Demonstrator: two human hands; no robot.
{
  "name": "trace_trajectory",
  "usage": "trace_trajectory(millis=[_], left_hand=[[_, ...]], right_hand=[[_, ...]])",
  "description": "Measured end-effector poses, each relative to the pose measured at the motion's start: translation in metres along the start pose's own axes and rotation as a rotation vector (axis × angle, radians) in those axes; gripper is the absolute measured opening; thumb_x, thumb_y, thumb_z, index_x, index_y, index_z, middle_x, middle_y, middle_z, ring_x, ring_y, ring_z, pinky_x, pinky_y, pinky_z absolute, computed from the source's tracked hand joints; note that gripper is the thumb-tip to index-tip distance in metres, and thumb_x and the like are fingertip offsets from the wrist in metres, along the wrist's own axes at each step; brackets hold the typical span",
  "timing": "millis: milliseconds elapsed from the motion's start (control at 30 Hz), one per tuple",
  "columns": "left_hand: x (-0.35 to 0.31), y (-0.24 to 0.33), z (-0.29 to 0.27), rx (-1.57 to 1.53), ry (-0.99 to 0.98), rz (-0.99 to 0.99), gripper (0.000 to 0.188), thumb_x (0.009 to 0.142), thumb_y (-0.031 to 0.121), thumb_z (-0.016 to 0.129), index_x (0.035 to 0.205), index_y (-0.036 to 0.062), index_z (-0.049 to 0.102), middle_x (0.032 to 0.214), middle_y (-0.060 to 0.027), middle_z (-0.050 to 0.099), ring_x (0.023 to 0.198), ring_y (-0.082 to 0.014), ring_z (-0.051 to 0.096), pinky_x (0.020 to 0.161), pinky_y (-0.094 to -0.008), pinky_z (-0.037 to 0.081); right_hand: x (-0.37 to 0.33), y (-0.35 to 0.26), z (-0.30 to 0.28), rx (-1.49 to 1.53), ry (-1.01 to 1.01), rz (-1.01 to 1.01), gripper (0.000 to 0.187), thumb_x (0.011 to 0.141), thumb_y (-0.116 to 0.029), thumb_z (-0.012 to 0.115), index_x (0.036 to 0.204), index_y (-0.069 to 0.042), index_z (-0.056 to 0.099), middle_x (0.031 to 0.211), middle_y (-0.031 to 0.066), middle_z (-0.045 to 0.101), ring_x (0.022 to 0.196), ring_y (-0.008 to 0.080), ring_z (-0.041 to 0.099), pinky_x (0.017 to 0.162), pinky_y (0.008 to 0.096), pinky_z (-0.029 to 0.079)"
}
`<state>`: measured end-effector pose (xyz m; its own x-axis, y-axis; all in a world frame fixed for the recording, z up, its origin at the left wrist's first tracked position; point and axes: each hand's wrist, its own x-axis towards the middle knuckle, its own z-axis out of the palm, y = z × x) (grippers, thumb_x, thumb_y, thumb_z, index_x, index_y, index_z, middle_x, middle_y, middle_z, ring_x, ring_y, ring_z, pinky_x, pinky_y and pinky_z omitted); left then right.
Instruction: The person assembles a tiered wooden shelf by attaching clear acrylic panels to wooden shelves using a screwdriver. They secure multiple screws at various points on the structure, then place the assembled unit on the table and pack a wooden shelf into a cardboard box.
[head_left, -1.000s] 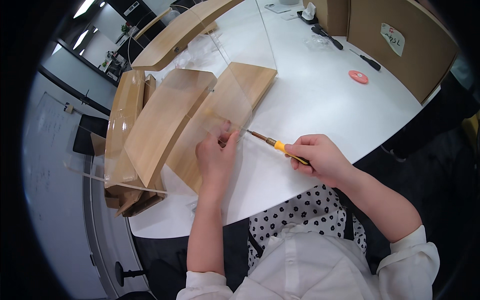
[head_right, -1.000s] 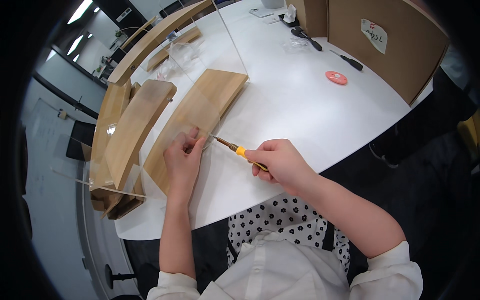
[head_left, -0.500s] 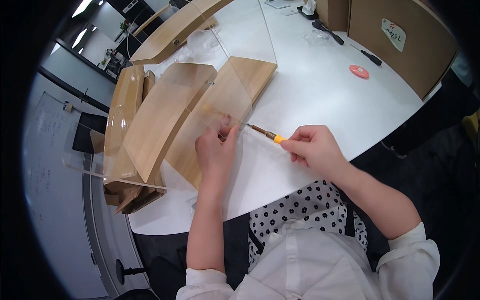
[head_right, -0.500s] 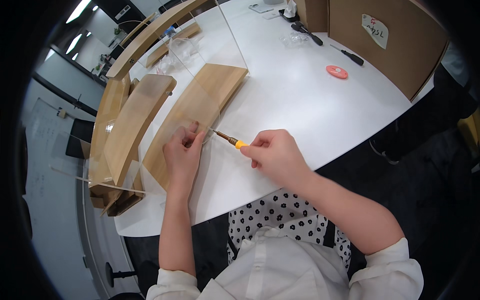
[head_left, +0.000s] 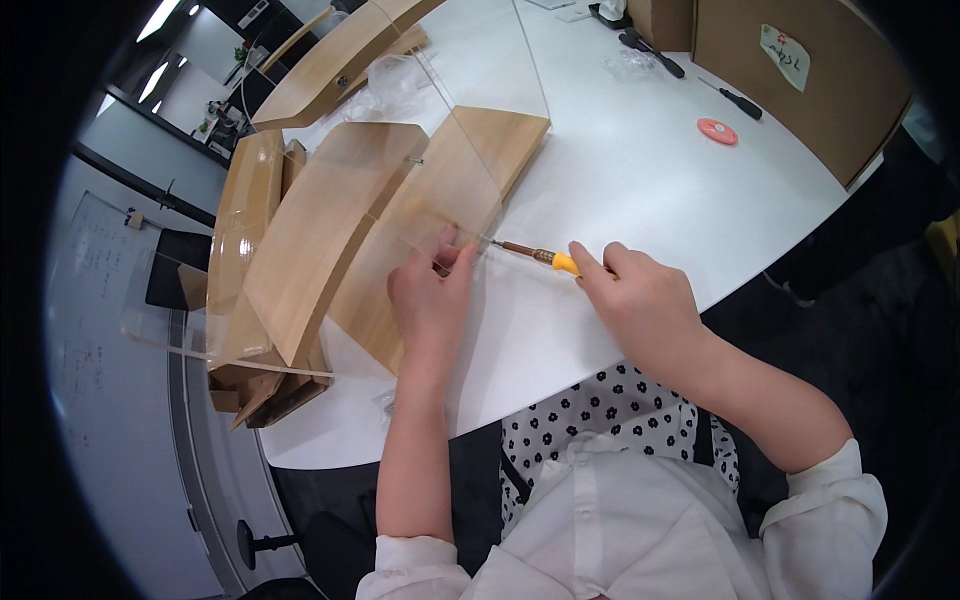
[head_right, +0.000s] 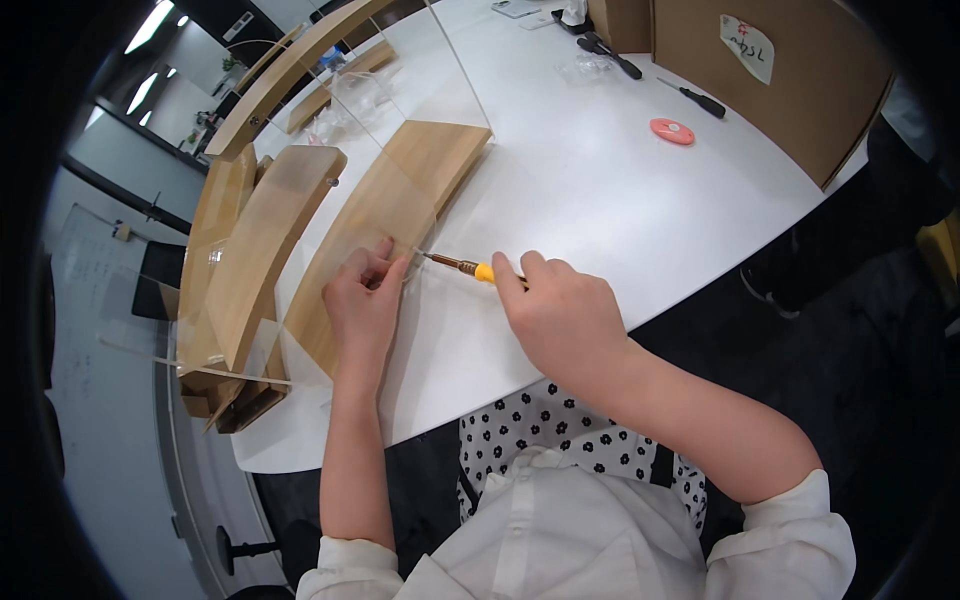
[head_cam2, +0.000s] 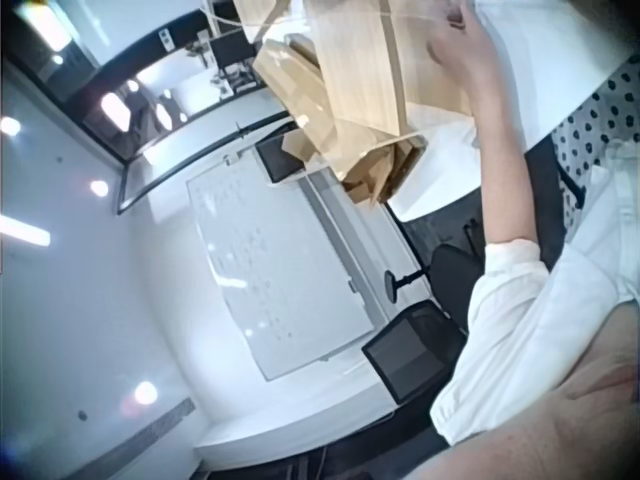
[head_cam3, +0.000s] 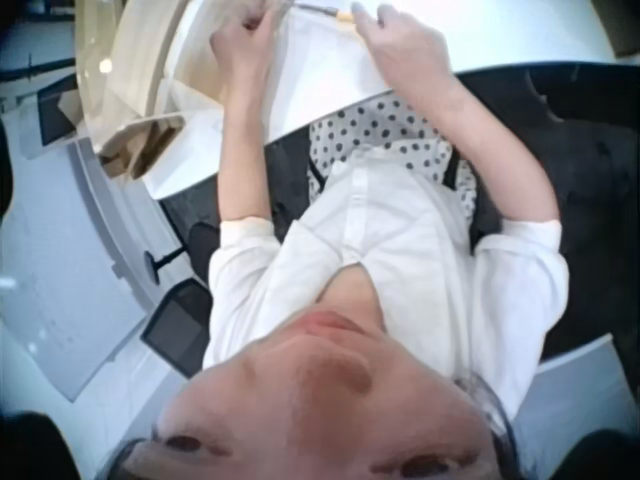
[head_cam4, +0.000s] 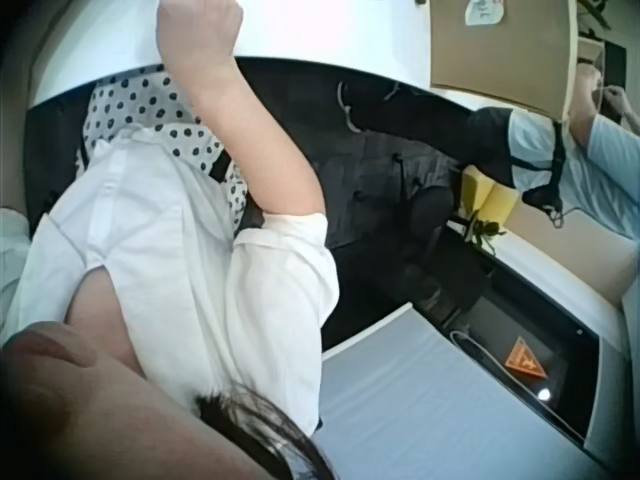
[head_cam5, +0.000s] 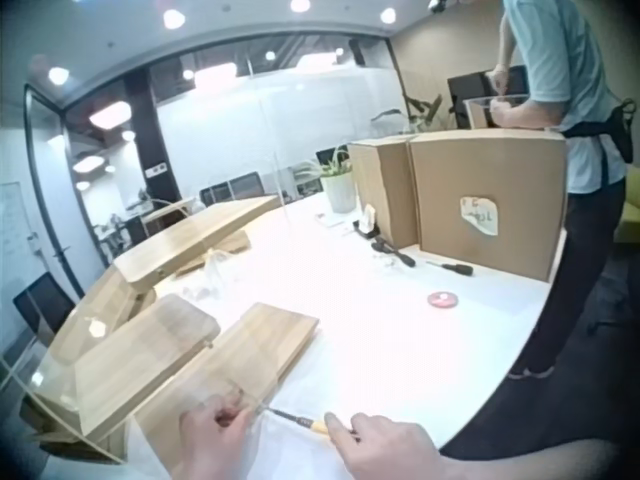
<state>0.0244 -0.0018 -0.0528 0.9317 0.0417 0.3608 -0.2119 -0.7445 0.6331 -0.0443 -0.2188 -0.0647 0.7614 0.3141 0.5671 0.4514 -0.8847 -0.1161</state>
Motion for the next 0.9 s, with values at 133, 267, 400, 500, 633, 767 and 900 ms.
trace_trajectory(millis=[133,267,400,500,633,767,900], left_hand=[[0.001,-0.01,0.003,0.014,0.021,0.031,0.025,0.083,0.015,0.077,0.105,0.0032,0.074,0.072,-0.0102,0.07,0.06,-0.0223,0.066,0.063,-0.0327,0.052],[0.002,-0.011,0.004,0.02,0.026,0.048,0.021,0.083,0.015,0.077,0.1,0.0026,0.074,0.07,-0.01,0.07,0.059,-0.0229,0.066,0.062,-0.0328,0.052],[0.002,-0.011,0.004,0.013,0.038,0.059,0.018,0.083,0.015,0.077,0.096,0.0021,0.074,0.07,-0.0097,0.07,0.059,-0.0228,0.066,0.062,-0.0327,0.052],[0.002,-0.011,0.003,0.018,0.042,0.056,0.016,0.083,0.015,0.077,0.092,0.0015,0.073,0.071,-0.0098,0.07,0.059,-0.0228,0.066,0.061,-0.0328,0.052],[0.003,-0.012,0.004,0.007,0.045,0.091,0.016,0.082,0.014,0.077,0.082,0.0007,0.068,0.076,-0.0111,0.072,0.06,-0.0234,0.067,0.062,-0.0332,0.052],[0.003,-0.01,0.001,0.042,0.022,0.052,0.02,0.082,0.013,0.077,0.075,0.0004,0.063,0.085,-0.0127,0.075,0.061,-0.0247,0.068,0.062,-0.0333,0.053],[0.003,-0.013,0.004,0.028,0.032,0.082,0.019,0.082,0.014,0.077,0.075,0.0011,0.063,0.084,-0.0115,0.075,0.061,-0.0249,0.067,0.062,-0.0338,0.052]], right_hand=[[-0.001,-0.004,0.003,0.01,0.062,-0.05,0.019,0.076,-0.002,0.068,0.094,0.001,0.064,0.066,0.0064,0.053,0.053,0.0158,0.053,0.046,0.0282,0.046],[0.006,-0.007,0.001,0.726,-0.081,0.423,0.012,0.086,-0.008,0.069,0.085,-0.001,0.059,0.067,0.0065,0.057,0.046,0.0114,0.045,0.044,0.026,0.04],[0.021,0.019,-0.004,1.612,-0.481,1.146,0.023,0.093,-0.018,0.068,0.086,0.001,0.058,0.07,0.0062,0.06,0.049,0.0067,0.042,0.045,0.0233,0.035],[0.025,0.008,-0.009,1.454,-0.475,1.07,0.022,0.091,-0.016,0.069,0.086,0.002,0.057,0.069,0.0092,0.06,0.048,0.0097,0.044,0.044,0.0246,0.037],[-0.001,-0.004,0.008,0.554,-0.063,0.229,0.017,0.089,-0.011,0.068,0.087,0.001,0.057,0.07,0.011,0.057,0.054,0.0158,0.053,0.045,0.029,0.043],[-0.001,-0.007,0.009,0.239,0.013,0.002,0.014,0.087,-0.008,0.068,0.087,0.001,0.057,0.073,0.011,0.057,0.059,0.0173,0.057,0.047,0.0306,0.045],[0.001,-0.007,0.014,0.551,0.025,0.189,0.013,0.088,-0.008,0.069,0.087,0.0,0.058,0.074,0.0088,0.058,0.059,0.0142,0.056,0.049,0.0287,0.045]])
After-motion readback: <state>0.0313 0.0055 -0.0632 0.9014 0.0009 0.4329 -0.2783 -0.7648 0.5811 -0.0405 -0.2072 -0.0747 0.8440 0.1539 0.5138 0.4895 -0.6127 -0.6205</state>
